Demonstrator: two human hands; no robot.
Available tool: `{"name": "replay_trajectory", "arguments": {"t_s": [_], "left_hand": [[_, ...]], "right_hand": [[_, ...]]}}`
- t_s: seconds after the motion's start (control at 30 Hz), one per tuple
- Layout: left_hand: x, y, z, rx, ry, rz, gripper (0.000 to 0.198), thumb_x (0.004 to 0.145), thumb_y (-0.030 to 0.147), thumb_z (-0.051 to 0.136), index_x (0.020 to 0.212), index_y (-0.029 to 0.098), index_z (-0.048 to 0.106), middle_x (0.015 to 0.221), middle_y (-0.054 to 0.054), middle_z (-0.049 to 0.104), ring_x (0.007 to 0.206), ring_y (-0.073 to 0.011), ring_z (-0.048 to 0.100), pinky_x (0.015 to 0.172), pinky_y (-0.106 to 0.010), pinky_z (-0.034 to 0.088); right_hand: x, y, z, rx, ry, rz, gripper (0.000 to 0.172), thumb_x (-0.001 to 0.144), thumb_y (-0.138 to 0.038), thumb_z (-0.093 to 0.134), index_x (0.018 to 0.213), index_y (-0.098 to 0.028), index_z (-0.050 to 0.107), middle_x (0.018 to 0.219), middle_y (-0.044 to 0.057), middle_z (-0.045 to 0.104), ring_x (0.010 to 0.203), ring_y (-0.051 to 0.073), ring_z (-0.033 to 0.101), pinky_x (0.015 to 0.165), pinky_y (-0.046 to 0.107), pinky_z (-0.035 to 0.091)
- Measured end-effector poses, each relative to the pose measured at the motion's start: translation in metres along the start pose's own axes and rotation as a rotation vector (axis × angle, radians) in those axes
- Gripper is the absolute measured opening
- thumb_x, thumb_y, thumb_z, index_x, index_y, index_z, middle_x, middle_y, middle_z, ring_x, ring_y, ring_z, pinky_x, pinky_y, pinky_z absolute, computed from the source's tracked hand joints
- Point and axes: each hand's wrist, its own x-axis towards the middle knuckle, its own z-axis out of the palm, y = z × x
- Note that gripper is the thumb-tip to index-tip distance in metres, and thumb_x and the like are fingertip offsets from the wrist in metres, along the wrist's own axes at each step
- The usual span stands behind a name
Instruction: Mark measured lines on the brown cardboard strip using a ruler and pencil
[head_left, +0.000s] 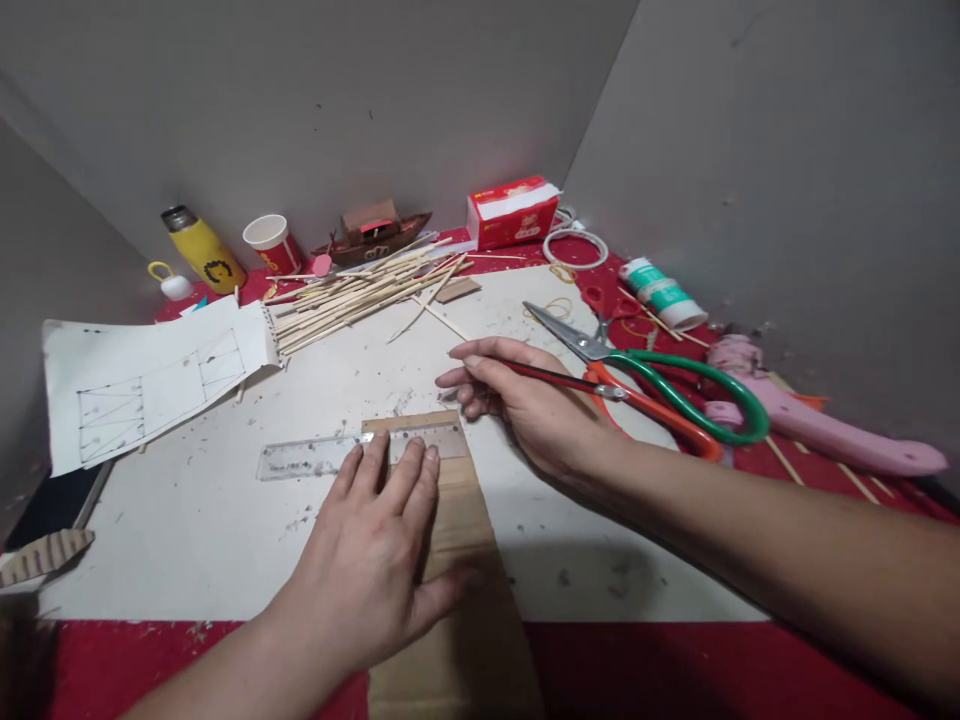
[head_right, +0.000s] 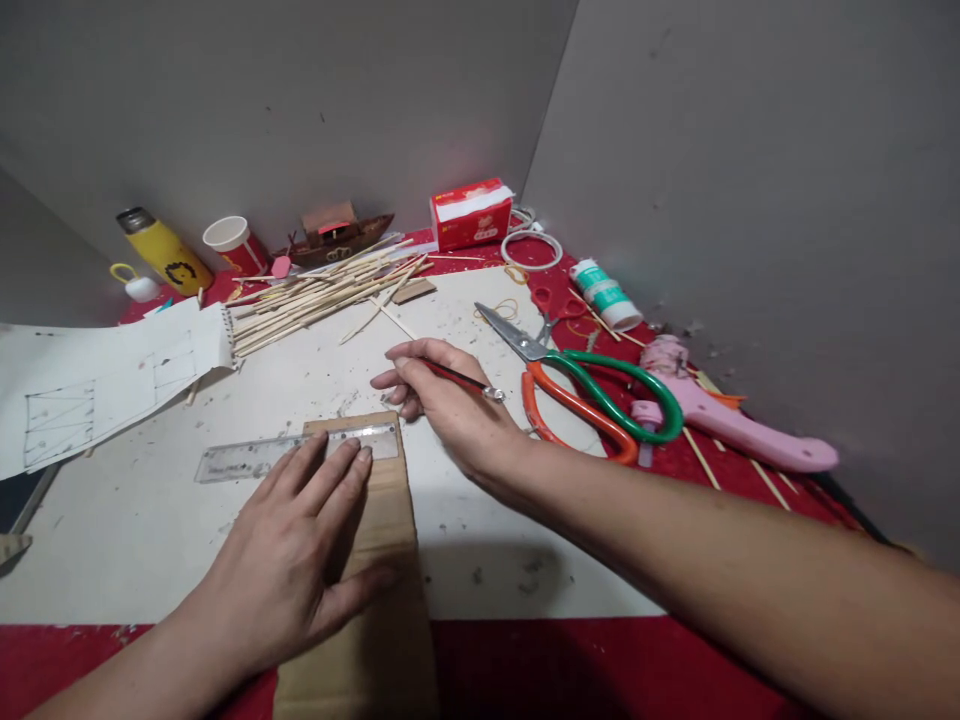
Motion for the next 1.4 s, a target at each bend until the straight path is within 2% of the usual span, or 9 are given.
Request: {"name": "replay_trajectory", "arguments": {"t_s": [0.37,0.5,0.6,0.67,0.73,0.87,0.93,1.23,1.4], "left_hand": [[0.0023,-0.001,0.0005,0.058,0.076,0.053,0.079,0.084,0.06,0.062,0.139,0.004,0.056,0.143,-0.018,0.058,0.131,-0.0495,0.049,0.101,-0.064,0.05],[0.0023,-0.001,0.0003,0.057,0.088,0.059,0.079,0.084,0.06,0.062,0.139,0.003,0.056,0.142,-0.019,0.059,0.13,-0.0498,0.05,0.099,-0.064,0.051],[0.0019,-0.0005,-0.0004,0.053,0.082,0.062,0.079,0.085,0.06,0.062,0.139,0.003,0.056,0.142,-0.019,0.059,0.13,-0.0501,0.05,0.098,-0.063,0.052],[0.0017,-0.0002,-0.001,0.042,0.07,0.054,0.078,0.085,0.061,0.061,0.139,0.004,0.056,0.143,-0.018,0.058,0.131,-0.0499,0.049,0.099,-0.063,0.051],[0.0017,0.0,-0.0014,0.026,0.06,0.045,0.078,0.086,0.061,0.06,0.139,0.004,0.056,0.143,-0.018,0.058,0.132,-0.0496,0.048,0.101,-0.063,0.05],[0.002,0.0001,-0.0014,0.019,0.067,0.047,0.079,0.087,0.062,0.059,0.139,0.003,0.056,0.143,-0.019,0.058,0.131,-0.0498,0.049,0.1,-0.063,0.05],[0.0018,0.0,-0.0011,0.025,0.07,0.049,0.078,0.087,0.063,0.058,0.138,0.003,0.056,0.143,-0.018,0.058,0.131,-0.0496,0.049,0.1,-0.062,0.051],[0.0021,0.0012,-0.0013,0.014,0.041,0.024,0.079,0.087,0.065,0.055,0.14,0.007,0.055,0.148,-0.017,0.053,0.134,-0.0479,0.047,0.102,-0.061,0.049],[0.0034,0.0017,-0.0004,0.004,0.035,0.016,0.078,0.087,0.063,0.058,0.14,0.005,0.055,0.147,-0.018,0.054,0.134,-0.0483,0.046,0.102,-0.062,0.048]], "right_hand": [[0.0033,-0.0015,-0.0016,-0.005,0.004,0.001,0.013,0.09,-0.021,0.054,0.095,-0.014,0.065,0.075,0.006,0.075,0.055,0.009,0.058,0.053,0.02,0.046],[0.0031,-0.0035,-0.0048,-0.006,-0.047,-0.003,0.033,0.097,-0.043,0.052,0.107,-0.015,0.065,0.071,0.005,0.071,0.055,0.011,0.056,0.05,0.022,0.046],[-0.0003,-0.0053,-0.0062,-0.041,-0.09,-0.005,0.053,0.092,-0.063,0.053,0.109,-0.015,0.07,0.07,0.003,0.064,0.055,0.012,0.054,0.047,0.023,0.045],[-0.003,-0.0059,-0.0063,-0.091,-0.102,-0.017,0.057,0.089,-0.067,0.054,0.103,-0.015,0.073,0.071,0.002,0.06,0.054,0.011,0.053,0.046,0.024,0.045],[-0.0049,-0.0063,-0.0058,-0.14,-0.108,-0.04,0.05,0.089,-0.061,0.057,0.097,-0.015,0.075,0.07,0.002,0.06,0.055,0.011,0.053,0.048,0.023,0.046],[-0.0055,-0.0078,-0.0041,-0.199,-0.118,-0.04,0.022,0.083,-0.032,0.068,0.095,-0.014,0.075,0.064,0.0,0.06,0.054,0.01,0.053,0.049,0.022,0.046],[-0.0052,-0.0085,-0.0037,-0.196,-0.139,0.002,0.019,0.079,-0.026,0.069,0.093,-0.014,0.075,0.061,-0.001,0.06,0.052,0.01,0.052,0.047,0.022,0.045],[-0.0032,-0.0048,-0.006,-0.282,-0.244,0.033,0.026,0.085,-0.036,0.064,0.085,-0.012,0.075,0.061,0.001,0.06,0.047,0.009,0.052,0.039,0.02,0.042],[-0.0035,-0.0061,-0.0043,-0.229,-0.241,0.073,0.016,0.073,-0.026,0.07,0.083,-0.014,0.069,0.063,0.001,0.063,0.051,0.01,0.055,0.039,0.019,0.044]]}}
